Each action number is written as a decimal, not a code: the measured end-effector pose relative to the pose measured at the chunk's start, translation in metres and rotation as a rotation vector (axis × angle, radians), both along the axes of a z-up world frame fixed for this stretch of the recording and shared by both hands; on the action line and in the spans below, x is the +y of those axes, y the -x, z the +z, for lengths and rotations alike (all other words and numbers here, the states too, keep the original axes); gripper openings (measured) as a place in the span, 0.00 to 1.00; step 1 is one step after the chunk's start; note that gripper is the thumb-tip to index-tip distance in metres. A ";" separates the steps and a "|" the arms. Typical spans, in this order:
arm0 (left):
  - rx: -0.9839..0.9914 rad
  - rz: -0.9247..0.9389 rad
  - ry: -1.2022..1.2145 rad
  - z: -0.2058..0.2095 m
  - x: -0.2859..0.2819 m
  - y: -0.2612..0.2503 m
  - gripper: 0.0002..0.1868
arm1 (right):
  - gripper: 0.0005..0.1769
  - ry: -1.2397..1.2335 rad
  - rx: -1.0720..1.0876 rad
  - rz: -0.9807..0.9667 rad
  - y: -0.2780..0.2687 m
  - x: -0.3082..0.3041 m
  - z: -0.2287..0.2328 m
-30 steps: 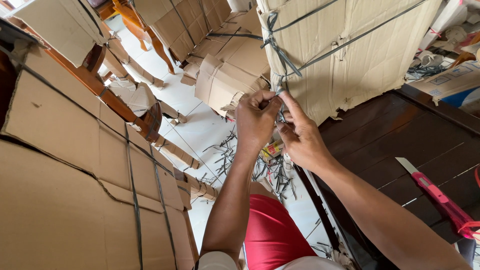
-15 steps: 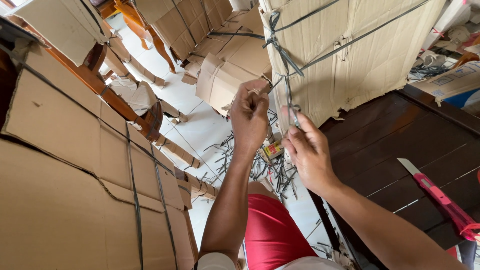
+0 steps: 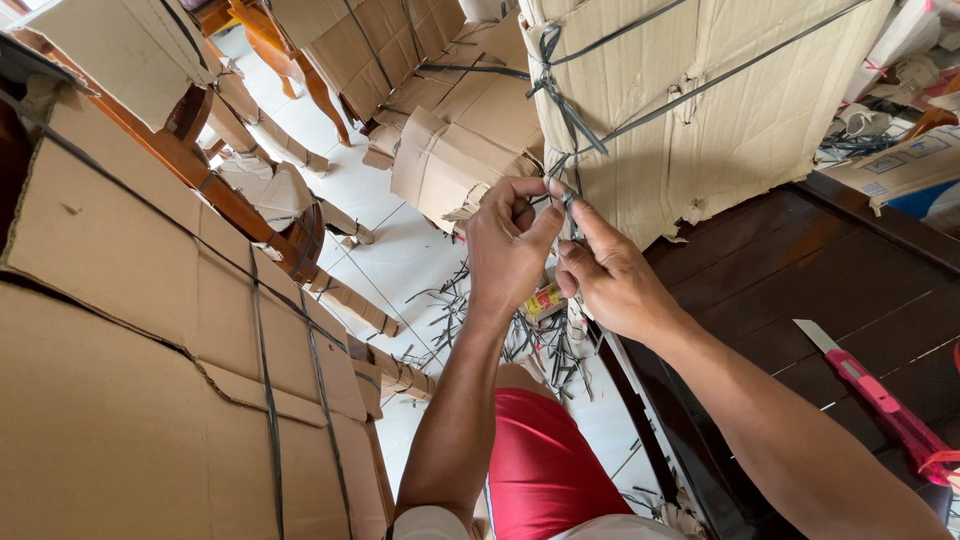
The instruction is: The person ties black plastic straps around cardboard-wrapped chairs by hand and using a utility knife to secure the packaging.
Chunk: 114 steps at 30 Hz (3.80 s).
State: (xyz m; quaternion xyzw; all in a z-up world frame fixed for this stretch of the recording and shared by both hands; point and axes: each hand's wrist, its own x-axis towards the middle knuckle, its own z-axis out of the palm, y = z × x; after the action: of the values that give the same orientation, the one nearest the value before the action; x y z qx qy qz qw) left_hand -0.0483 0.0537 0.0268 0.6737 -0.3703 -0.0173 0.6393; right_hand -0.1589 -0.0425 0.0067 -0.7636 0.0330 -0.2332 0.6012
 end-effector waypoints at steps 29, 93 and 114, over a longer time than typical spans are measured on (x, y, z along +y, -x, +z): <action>0.079 0.028 0.021 0.007 -0.006 0.015 0.08 | 0.40 0.222 0.206 -0.106 -0.010 -0.006 -0.009; -0.118 0.068 0.204 -0.031 -0.014 0.004 0.14 | 0.12 -0.115 -0.100 -0.274 -0.037 -0.026 0.004; -0.166 0.072 0.155 -0.045 -0.011 -0.008 0.04 | 0.08 -0.526 -0.279 -0.278 -0.035 -0.009 -0.010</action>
State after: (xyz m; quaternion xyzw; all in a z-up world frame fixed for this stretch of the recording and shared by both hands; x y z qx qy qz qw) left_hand -0.0402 0.0427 -0.0184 0.6341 -0.3978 0.0902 0.6569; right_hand -0.1236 -0.0512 -0.0028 -0.5308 0.1133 -0.3991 0.7390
